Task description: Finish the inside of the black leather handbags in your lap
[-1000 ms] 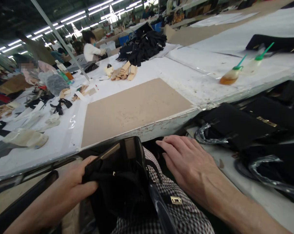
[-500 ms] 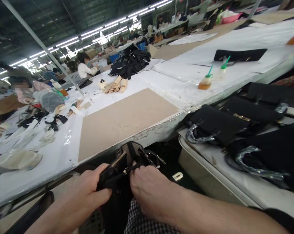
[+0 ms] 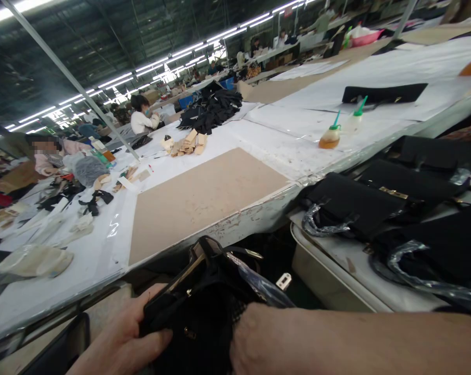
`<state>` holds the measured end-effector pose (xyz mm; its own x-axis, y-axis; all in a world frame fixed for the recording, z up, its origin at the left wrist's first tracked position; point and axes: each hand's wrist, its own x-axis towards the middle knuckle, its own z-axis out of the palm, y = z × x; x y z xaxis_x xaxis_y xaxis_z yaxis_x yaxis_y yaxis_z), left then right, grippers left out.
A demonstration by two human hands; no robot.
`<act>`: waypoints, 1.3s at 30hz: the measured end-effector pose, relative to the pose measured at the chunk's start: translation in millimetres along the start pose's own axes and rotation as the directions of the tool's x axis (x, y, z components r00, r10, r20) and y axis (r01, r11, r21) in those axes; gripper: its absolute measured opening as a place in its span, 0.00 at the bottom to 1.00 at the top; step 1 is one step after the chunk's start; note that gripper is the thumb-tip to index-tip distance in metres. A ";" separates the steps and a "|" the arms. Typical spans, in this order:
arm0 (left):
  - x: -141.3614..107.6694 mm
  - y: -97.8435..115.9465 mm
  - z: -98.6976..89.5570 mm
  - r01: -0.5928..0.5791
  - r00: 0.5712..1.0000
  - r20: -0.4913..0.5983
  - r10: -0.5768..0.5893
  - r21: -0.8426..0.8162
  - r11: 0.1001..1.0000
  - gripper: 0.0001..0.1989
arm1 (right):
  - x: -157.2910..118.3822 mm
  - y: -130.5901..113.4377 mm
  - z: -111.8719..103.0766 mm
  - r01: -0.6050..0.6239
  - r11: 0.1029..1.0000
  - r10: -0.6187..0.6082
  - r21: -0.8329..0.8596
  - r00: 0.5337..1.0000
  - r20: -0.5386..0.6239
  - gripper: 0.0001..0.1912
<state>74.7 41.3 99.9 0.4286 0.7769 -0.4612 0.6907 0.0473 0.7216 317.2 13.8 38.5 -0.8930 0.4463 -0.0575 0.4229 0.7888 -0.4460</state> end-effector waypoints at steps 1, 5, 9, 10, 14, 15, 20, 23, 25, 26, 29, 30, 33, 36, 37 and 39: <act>-0.9 -7.8 0.1 -0.006 1.000 -0.012 0.005 -0.027 1.000 0.12 | -10.7 -5.8 -13.0 0.027 0.999 -0.027 0.021 0.999 0.021 0.06; -1.4 -36.5 9.2 -0.078 0.996 -0.045 0.074 -0.074 0.994 0.19 | -7.6 7.6 -69.3 -0.014 0.989 0.026 0.144 0.996 -0.085 0.09; -6.5 -50.1 15.7 -0.051 0.992 -0.117 0.051 0.007 0.999 0.26 | 36.9 53.4 -74.1 -0.050 0.977 0.090 0.208 0.978 -0.189 0.08; -9.2 -51.1 15.4 -0.026 0.990 -0.137 0.028 0.019 0.999 0.27 | 45.9 62.0 -68.5 -0.078 0.967 0.107 0.242 0.988 -0.109 0.11; -18.9 -50.4 11.4 0.127 0.969 -0.223 -0.105 0.087 0.988 0.28 | 63.2 72.9 -54.1 -0.191 0.935 0.147 0.300 0.976 0.162 0.23; -19.7 -49.8 10.7 0.167 0.961 -0.238 -0.138 0.104 0.980 0.29 | 64.5 71.9 -54.5 -0.206 0.934 0.152 0.291 0.969 0.196 0.26; -14.6 -48.4 9.8 0.193 0.958 -0.231 -0.169 0.088 0.977 0.27 | 70.6 70.1 -59.7 -0.188 0.970 0.141 0.155 0.952 0.272 0.23; -12.1 -48.7 9.5 0.187 0.957 -0.236 -0.167 0.065 0.980 0.28 | 73.5 75.9 -57.5 -0.154 0.981 0.117 0.116 0.955 0.273 0.19; -11.6 -48.1 9.9 0.182 0.957 -0.238 -0.163 0.061 0.981 0.27 | 74.3 77.8 -56.3 -0.157 0.981 0.119 0.117 0.951 0.286 0.24; -11.4 -47.3 10.4 0.180 0.957 -0.242 -0.160 0.064 0.981 0.27 | 74.8 76.8 -56.1 -0.163 0.981 0.125 0.106 0.947 0.297 0.29; -9.4 -42.7 12.7 0.174 0.956 -0.252 -0.152 0.067 0.982 0.26 | 77.8 64.5 -54.6 -0.161 0.987 0.156 -0.011 0.929 0.335 0.35; -8.4 -40.6 13.5 0.170 0.956 -0.254 -0.149 0.060 0.984 0.26 | 79.4 57.9 -53.2 -0.151 0.987 0.163 -0.062 0.924 0.346 0.35; -5.9 -34.5 15.1 0.160 0.956 -0.255 -0.145 0.039 0.986 0.26 | 84.2 38.1 -45.7 -0.111 0.977 0.170 -0.181 0.919 0.357 0.37; -6.3 -30.8 14.4 0.154 0.956 -0.260 -0.139 0.042 0.987 0.25 | 84.4 28.9 -37.3 -0.077 0.957 0.160 -0.278 0.945 0.287 0.29; -7.0 -30.5 13.7 0.149 0.957 -0.256 -0.134 0.039 0.988 0.25 | 82.9 29.5 -35.5 -0.073 0.951 0.152 -0.302 0.957 0.247 0.23; -8.5 -31.9 12.4 0.135 0.963 -0.237 -0.124 0.027 0.991 0.25 | 78.1 35.8 -34.3 -0.074 0.952 0.129 -0.297 0.977 0.171 0.13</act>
<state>56.3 25.4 74.4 0.1887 0.8916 -0.4116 0.7579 0.1343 0.6384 267.9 91.4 48.6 -0.8439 0.4653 -0.2669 0.5142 0.8435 -0.1552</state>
